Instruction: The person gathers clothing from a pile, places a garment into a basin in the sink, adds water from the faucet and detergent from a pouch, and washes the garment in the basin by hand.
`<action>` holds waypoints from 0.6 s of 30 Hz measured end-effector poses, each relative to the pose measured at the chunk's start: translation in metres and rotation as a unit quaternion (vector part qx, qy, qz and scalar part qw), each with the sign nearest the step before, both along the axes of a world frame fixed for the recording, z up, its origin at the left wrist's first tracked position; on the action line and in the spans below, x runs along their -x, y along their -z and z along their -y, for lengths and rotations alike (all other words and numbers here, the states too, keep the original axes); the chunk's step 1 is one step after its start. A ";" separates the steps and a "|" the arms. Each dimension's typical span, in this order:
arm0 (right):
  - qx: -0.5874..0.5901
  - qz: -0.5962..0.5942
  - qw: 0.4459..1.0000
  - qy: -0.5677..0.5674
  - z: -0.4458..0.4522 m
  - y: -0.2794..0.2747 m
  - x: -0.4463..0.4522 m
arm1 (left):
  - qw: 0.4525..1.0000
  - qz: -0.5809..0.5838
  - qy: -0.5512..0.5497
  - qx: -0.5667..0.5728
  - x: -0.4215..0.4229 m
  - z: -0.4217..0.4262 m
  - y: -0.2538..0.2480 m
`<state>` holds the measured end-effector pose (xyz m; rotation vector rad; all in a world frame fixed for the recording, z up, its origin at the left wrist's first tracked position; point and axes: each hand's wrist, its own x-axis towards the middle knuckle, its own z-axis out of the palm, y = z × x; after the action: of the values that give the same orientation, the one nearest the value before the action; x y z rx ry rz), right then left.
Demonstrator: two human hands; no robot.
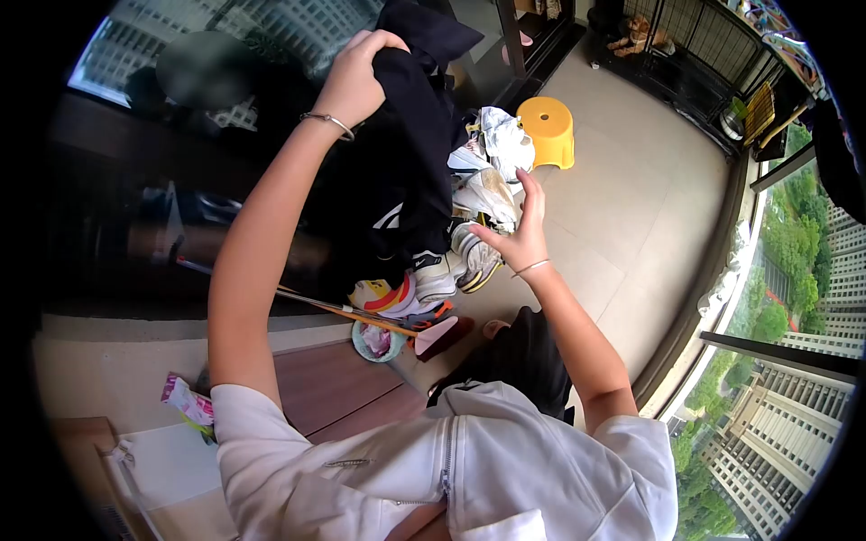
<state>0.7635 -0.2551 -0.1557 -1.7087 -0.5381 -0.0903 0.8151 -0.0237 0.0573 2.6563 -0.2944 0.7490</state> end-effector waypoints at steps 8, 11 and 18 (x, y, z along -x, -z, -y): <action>-0.172 -0.227 0.938 0.197 -0.116 0.035 -0.104 | 0.971 -0.233 0.041 0.009 0.065 -0.020 0.083; -0.157 -0.293 0.915 0.229 -0.084 0.065 -0.104 | 0.933 -0.301 -0.192 -0.040 0.104 -0.064 0.145; -0.203 -0.332 0.903 0.180 -0.067 0.082 -0.079 | 0.943 -0.257 -0.166 -0.129 0.095 -0.044 0.204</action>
<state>0.8429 -0.1877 -0.2373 -1.2963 0.2964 0.1112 0.7204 0.0208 -0.1470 3.0663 0.2166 0.0764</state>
